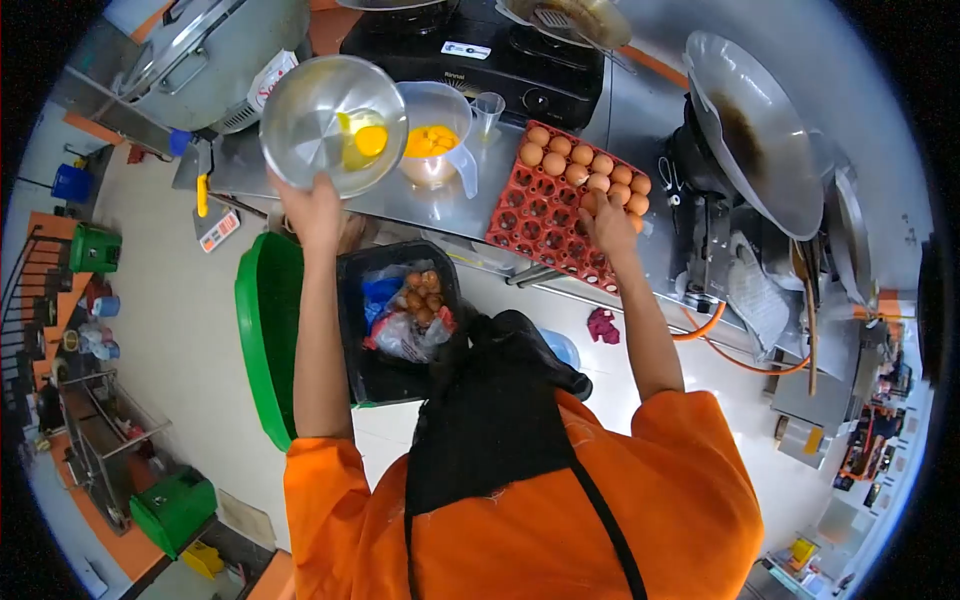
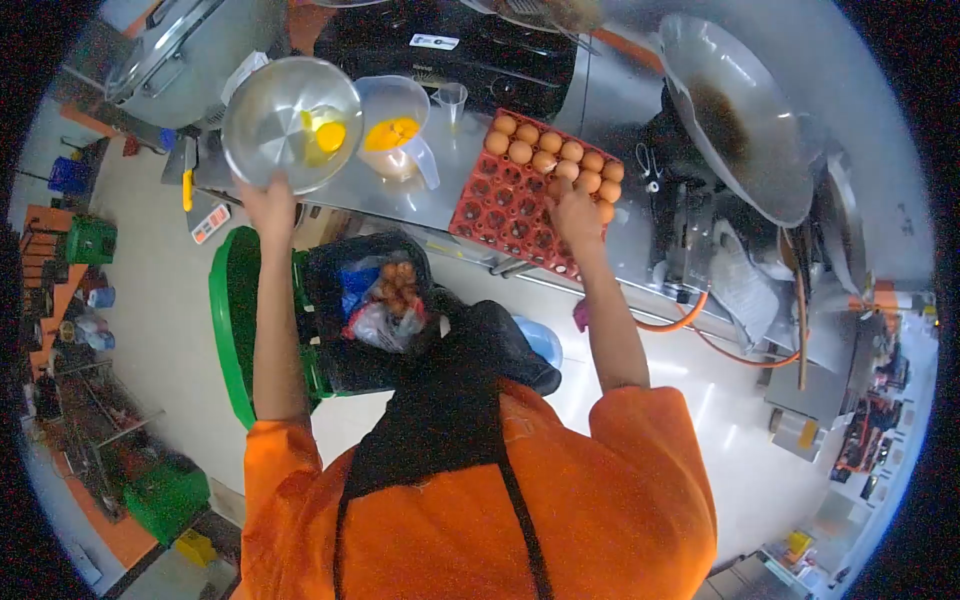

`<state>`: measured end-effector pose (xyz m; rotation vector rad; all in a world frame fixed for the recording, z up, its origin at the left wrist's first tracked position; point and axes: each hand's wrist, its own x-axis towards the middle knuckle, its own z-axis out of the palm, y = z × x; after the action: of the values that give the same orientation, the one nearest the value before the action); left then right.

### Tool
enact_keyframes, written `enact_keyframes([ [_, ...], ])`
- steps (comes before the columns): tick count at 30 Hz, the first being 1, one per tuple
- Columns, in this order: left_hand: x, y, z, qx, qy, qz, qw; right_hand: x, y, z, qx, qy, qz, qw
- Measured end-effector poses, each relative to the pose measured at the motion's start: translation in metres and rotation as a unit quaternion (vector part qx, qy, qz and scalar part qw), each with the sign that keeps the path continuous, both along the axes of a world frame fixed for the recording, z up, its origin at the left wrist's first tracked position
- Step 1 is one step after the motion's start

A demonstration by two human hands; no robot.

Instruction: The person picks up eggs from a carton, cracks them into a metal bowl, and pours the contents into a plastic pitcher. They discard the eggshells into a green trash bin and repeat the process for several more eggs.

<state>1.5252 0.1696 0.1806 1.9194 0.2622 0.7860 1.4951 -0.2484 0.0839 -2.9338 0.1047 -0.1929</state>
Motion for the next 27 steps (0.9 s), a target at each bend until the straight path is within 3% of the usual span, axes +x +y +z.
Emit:
enact_keyframes([
  [6,0.030,-0.022,0.034,0.109,0.033,-0.059,0.992,0.023,-0.007,0.004,0.027,0.101,-0.033,0.994],
  [9,0.039,-0.030,0.034,0.161,-0.034,-0.095,0.982,0.027,-0.024,-0.014,0.045,0.011,0.027,0.999],
  [12,0.046,-0.033,0.031,0.215,-0.108,-0.116,0.964,0.030,-0.046,-0.035,0.170,-0.075,0.078,0.979],
  [13,0.047,-0.036,0.027,0.231,-0.109,-0.106,0.961,0.028,-0.048,-0.038,0.354,-0.008,0.034,0.934],
  [14,0.047,-0.038,0.026,0.247,-0.110,-0.097,0.958,0.025,-0.047,-0.036,0.520,0.034,-0.037,0.853],
  [16,0.041,-0.043,0.026,0.255,-0.095,-0.095,0.958,0.010,-0.027,0.000,0.752,0.085,-0.124,0.641],
  [17,0.040,-0.044,0.026,0.248,-0.088,-0.098,0.960,0.008,-0.024,-0.004,0.822,0.067,-0.100,0.557],
  [20,0.035,-0.046,0.023,0.158,-0.041,-0.072,0.984,0.007,0.014,0.032,0.853,0.079,-0.089,0.509],
  [21,0.032,-0.049,0.023,0.096,-0.009,-0.050,0.994,0.012,0.024,0.033,0.831,0.086,-0.054,0.547],
  [23,0.025,-0.048,0.013,-0.041,0.043,-0.008,0.998,0.017,0.054,0.054,0.811,0.099,-0.042,0.575],
  [26,-0.009,-0.051,0.020,-0.363,0.047,-0.021,0.930,0.027,0.109,0.074,0.763,0.066,0.011,0.643],
  [27,-0.020,-0.044,0.009,-0.372,0.000,-0.039,0.928,0.029,0.129,0.078,0.742,0.047,0.035,0.668],
])
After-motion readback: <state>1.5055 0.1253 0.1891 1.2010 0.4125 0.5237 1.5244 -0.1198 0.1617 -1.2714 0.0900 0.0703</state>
